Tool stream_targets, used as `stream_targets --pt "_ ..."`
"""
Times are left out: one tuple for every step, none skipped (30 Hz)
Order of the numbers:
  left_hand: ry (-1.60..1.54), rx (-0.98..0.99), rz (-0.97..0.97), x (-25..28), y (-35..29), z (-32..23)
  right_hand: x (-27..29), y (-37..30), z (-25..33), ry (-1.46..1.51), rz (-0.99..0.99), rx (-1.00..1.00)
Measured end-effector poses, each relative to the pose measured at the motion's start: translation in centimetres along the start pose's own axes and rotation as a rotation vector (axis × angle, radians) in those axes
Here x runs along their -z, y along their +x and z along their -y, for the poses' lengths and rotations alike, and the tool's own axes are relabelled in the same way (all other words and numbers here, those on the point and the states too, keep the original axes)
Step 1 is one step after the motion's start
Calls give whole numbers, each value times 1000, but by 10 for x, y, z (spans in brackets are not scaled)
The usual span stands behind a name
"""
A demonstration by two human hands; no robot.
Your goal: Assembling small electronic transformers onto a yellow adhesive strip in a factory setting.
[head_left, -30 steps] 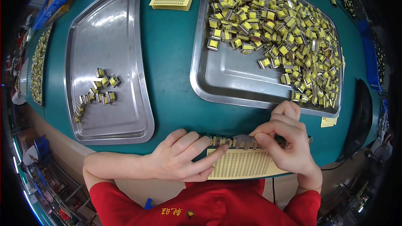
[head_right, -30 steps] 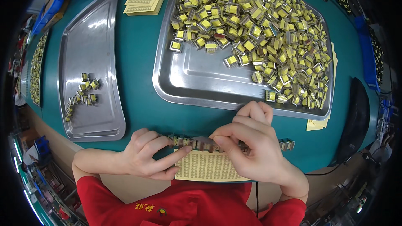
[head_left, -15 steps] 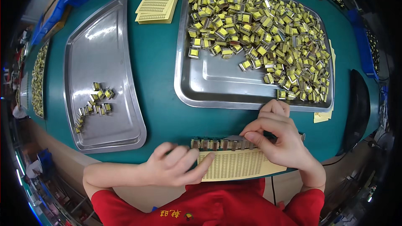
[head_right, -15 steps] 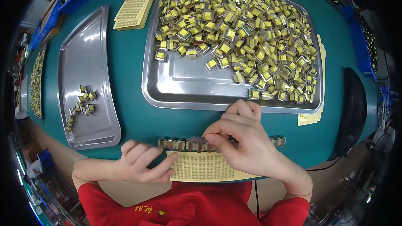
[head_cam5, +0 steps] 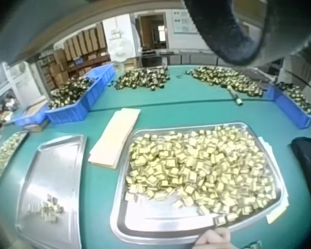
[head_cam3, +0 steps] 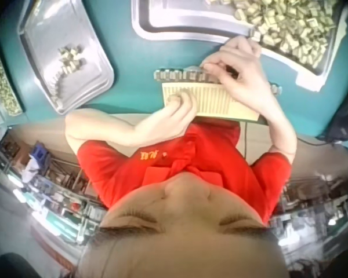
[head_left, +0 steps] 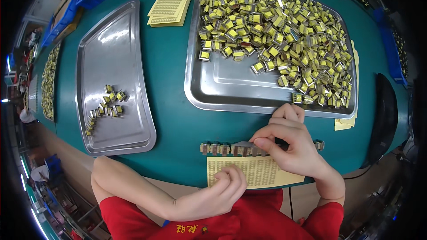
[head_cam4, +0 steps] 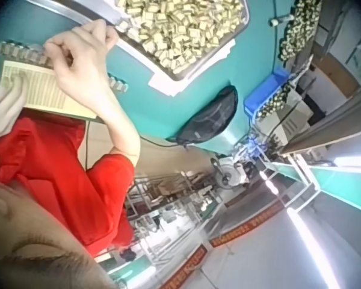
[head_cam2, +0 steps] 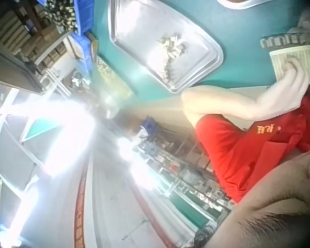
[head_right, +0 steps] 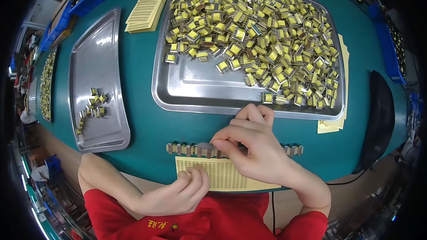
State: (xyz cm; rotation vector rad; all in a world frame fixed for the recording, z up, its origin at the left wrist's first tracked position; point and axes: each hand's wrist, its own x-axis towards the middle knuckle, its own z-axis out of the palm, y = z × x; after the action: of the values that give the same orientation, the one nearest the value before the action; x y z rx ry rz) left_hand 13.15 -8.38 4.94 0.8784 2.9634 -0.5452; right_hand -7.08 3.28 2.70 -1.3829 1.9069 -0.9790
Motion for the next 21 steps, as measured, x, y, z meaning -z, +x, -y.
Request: stream_targets --pt "-14 -2 23 0 0 0 0 0 0 5 -3 -4" --pt "-28 -5 47 0 0 0 -1 -1 -1 4 -8 -8" --pt "-29 -10 45 0 0 -1 -1 -1 -1 -12 -10 -2" --pt "-50 13 60 0 -1 -2 -2 -1 -1 -29 -12 3" --pt "-72 37 73 -1 -2 -4 -3 -2 -2 -29 -15 -3" --pt "-71 39 78 -2 -4 -10 -4 -2 -1 -33 -17 10" --pt "-100 163 26 -7 -5 -19 -4 -1 -1 -37 -18 22" --pt "-128 287 -27 -11 -6 -25 -5 0 -1 -34 -15 24" --pt "-133 288 -28 -13 -6 -28 -5 0 -1 -39 -16 26" --pt "-134 339 -54 -15 -5 -30 -5 0 -1 -44 -16 28" --pt "-135 391 -79 -17 -5 -32 -5 -1 -1 -44 -11 25" --pt "-137 398 -75 -18 -5 -33 -5 -1 -1 -53 -11 25" --pt "-137 435 -96 -19 -5 -34 -5 -1 -1 -62 -10 25" --pt "-136 471 -116 -20 -5 -36 -5 0 0 -59 -3 28" --pt "-139 476 -113 -21 -5 -36 -5 0 0 -69 -8 25" --pt "-138 486 -132 -23 -5 -37 -5 0 1 -78 -14 22" --pt "-137 496 -152 -24 -4 -37 -6 0 0 -76 -8 23" --pt "-140 499 -150 -26 -4 -37 -6 0 1 -86 -11 28" --pt "-123 503 -158 -28 -3 -36 -6 0 1 -97 -15 33" --pt "-107 506 -166 -29 -3 -36 -6 0 1 -96 -12 33" --pt "-108 507 -166 -29 -3 -36 -6 0 0 -99 -14 32"
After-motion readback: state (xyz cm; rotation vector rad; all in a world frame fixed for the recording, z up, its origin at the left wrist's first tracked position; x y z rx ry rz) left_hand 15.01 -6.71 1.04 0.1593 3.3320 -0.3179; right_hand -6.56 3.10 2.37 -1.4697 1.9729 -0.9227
